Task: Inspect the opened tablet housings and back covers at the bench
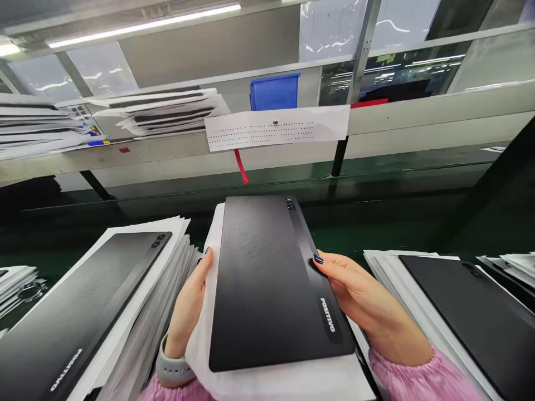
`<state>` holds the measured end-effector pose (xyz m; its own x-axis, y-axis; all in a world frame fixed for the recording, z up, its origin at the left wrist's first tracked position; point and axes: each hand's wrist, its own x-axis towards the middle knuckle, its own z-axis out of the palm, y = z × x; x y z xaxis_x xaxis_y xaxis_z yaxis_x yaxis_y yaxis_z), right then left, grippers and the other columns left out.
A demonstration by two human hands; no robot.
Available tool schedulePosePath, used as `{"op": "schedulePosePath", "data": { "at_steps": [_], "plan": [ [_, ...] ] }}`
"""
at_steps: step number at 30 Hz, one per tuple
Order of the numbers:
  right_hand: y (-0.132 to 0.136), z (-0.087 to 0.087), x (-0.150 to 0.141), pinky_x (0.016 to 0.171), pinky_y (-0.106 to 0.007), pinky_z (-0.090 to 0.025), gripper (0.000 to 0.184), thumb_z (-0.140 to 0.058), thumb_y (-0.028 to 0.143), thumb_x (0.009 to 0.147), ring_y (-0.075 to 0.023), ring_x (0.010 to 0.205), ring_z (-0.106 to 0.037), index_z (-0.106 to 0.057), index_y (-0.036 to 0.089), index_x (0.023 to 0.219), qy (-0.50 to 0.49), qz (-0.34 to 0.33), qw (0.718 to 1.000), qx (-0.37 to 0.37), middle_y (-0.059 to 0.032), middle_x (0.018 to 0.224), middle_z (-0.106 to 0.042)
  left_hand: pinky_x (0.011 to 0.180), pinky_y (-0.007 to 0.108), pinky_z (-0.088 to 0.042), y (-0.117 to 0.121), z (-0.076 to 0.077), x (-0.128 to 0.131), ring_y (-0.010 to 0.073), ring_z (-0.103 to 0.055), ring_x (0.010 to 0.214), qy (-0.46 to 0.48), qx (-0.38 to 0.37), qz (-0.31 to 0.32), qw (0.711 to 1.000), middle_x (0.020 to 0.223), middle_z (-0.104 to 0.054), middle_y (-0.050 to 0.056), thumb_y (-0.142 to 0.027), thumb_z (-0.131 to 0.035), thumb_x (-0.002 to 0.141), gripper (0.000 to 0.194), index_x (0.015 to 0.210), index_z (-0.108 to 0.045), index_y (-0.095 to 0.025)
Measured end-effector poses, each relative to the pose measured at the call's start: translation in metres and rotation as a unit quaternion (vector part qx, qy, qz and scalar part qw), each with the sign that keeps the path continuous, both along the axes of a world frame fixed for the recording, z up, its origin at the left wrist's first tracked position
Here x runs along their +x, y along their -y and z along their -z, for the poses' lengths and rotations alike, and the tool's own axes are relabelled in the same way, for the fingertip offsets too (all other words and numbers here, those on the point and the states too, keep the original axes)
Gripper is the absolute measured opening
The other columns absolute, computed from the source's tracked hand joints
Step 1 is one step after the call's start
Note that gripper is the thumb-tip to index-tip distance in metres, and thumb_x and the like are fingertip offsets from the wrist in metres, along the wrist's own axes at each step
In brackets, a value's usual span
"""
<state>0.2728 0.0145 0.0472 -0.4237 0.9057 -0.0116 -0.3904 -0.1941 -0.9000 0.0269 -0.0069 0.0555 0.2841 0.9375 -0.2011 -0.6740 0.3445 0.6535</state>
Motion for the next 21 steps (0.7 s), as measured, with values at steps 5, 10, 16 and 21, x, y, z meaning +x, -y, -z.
{"op": "schedulePosePath", "data": {
  "at_steps": [5,10,16,21],
  "plan": [
    [-0.004,0.007,-0.003,0.074,-0.028,-0.053,0.025,-0.08,0.044,0.079,-0.0186,0.076,-0.069,-0.079,0.02,0.087,0.017,0.012,1.0,-0.004,-0.0036,0.084,-0.076,0.103,0.045,-0.052,-0.001,-0.01,0.01,0.0294,-0.074,0.104,0.017,-0.095,-0.04,0.995,0.102,-0.081,0.009,-0.041,-0.04,0.102,0.046,0.13,-0.065,-0.014],
    [-0.006,0.009,-0.002,0.072,-0.028,-0.052,0.026,-0.079,0.046,0.079,-0.0181,0.073,-0.067,-0.076,0.02,0.075,0.032,0.039,0.999,-0.016,-0.0021,0.077,-0.073,0.093,0.028,-0.057,-0.005,-0.013,0.014,0.0198,-0.078,0.079,-0.063,-0.077,-0.132,0.986,0.061,-0.075,-0.001,-0.016,-0.057,0.094,0.027,0.076,-0.076,-0.018],
    [-0.004,0.007,0.002,0.065,-0.029,-0.049,0.034,-0.078,0.054,0.079,-0.0204,0.071,-0.067,-0.074,0.021,0.069,0.063,0.049,0.997,0.011,-0.0021,0.069,-0.071,0.083,0.031,-0.062,-0.006,-0.011,0.01,0.0213,-0.078,0.07,-0.078,-0.147,-0.122,0.978,0.068,-0.079,0.005,-0.014,-0.051,0.096,0.032,0.074,-0.075,-0.012],
    [0.0,0.001,-0.001,0.054,-0.029,-0.047,0.05,-0.075,0.062,0.077,-0.0159,0.052,-0.054,-0.057,0.024,0.05,0.077,0.091,0.993,-0.012,0.0012,0.054,-0.058,0.076,0.026,-0.062,-0.007,-0.001,0.001,0.0202,-0.078,0.071,-0.035,-0.094,-0.056,0.993,0.069,-0.08,0.0,-0.019,-0.066,0.089,0.011,0.088,-0.076,-0.015]
  ]
}}
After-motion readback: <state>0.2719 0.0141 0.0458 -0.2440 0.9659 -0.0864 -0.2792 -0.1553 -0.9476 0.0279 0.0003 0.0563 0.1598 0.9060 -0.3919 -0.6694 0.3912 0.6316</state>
